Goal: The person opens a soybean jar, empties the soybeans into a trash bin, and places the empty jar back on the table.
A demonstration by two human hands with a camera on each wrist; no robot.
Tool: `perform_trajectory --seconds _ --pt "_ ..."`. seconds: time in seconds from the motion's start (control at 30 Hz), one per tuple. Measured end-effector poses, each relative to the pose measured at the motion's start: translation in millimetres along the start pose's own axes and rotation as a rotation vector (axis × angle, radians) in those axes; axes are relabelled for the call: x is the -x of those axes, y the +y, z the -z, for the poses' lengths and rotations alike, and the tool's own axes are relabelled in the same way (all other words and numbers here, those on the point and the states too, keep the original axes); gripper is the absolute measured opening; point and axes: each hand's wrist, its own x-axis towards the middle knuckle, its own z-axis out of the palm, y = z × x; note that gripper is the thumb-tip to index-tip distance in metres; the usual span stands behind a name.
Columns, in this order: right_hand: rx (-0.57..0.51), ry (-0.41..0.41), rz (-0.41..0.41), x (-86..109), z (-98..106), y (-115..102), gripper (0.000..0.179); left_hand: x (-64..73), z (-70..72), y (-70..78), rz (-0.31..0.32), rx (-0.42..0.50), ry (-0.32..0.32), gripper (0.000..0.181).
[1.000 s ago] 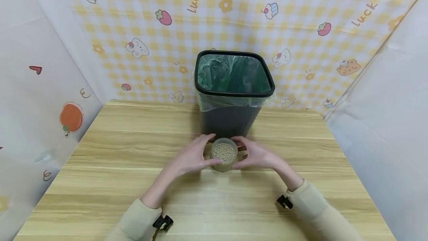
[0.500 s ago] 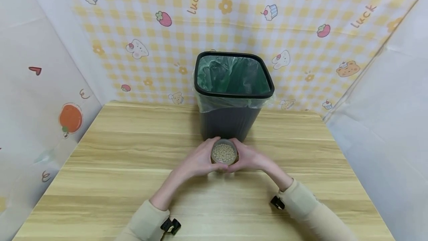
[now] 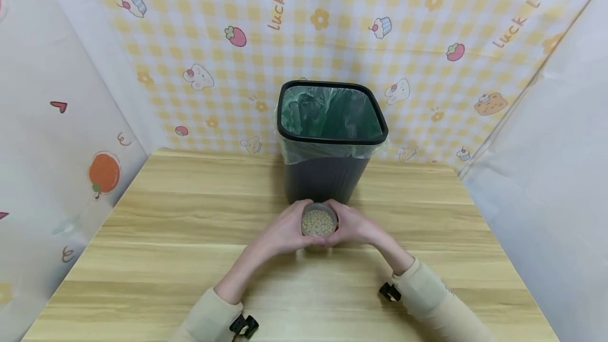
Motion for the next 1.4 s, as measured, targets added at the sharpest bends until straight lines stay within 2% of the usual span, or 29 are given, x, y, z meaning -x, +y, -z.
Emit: perform_trajectory --seconds 0.2,0.33,0.5,0.63,0.87,1.1,1.27,1.4 --pt "-0.067 0.042 0.059 2.3 9 -8 0.075 4.5 11.3 12.5 -0.033 0.019 0.051 0.096" --pt "-0.136 0.047 0.084 5.3 17 -18 0.076 8.8 22.9 24.5 -0.032 0.014 0.082 0.097" --pt "-0.253 0.035 0.081 8.8 25 -29 0.079 12.8 34.9 35.7 -0.019 0.005 0.105 0.099" --pt "-0.292 0.045 0.083 10.8 27 -33 0.079 16.2 40.8 41.4 -0.013 0.006 0.114 0.100" --pt "-0.290 0.053 0.090 18.4 24 -37 0.078 22.1 43.2 43.5 -0.008 0.020 0.112 0.101" --pt "-0.293 0.055 0.115 21.7 20 -41 0.078 27.8 45.8 46.1 -0.010 -0.003 0.115 0.102" --pt "-0.335 0.025 0.130 22.4 20 -41 0.078 29.9 47.2 46.1 -0.013 0.000 0.149 0.101" --pt "-0.363 0.007 0.147 21.7 22 -39 0.082 30.2 49.4 46.2 -0.047 0.019 0.185 0.096"
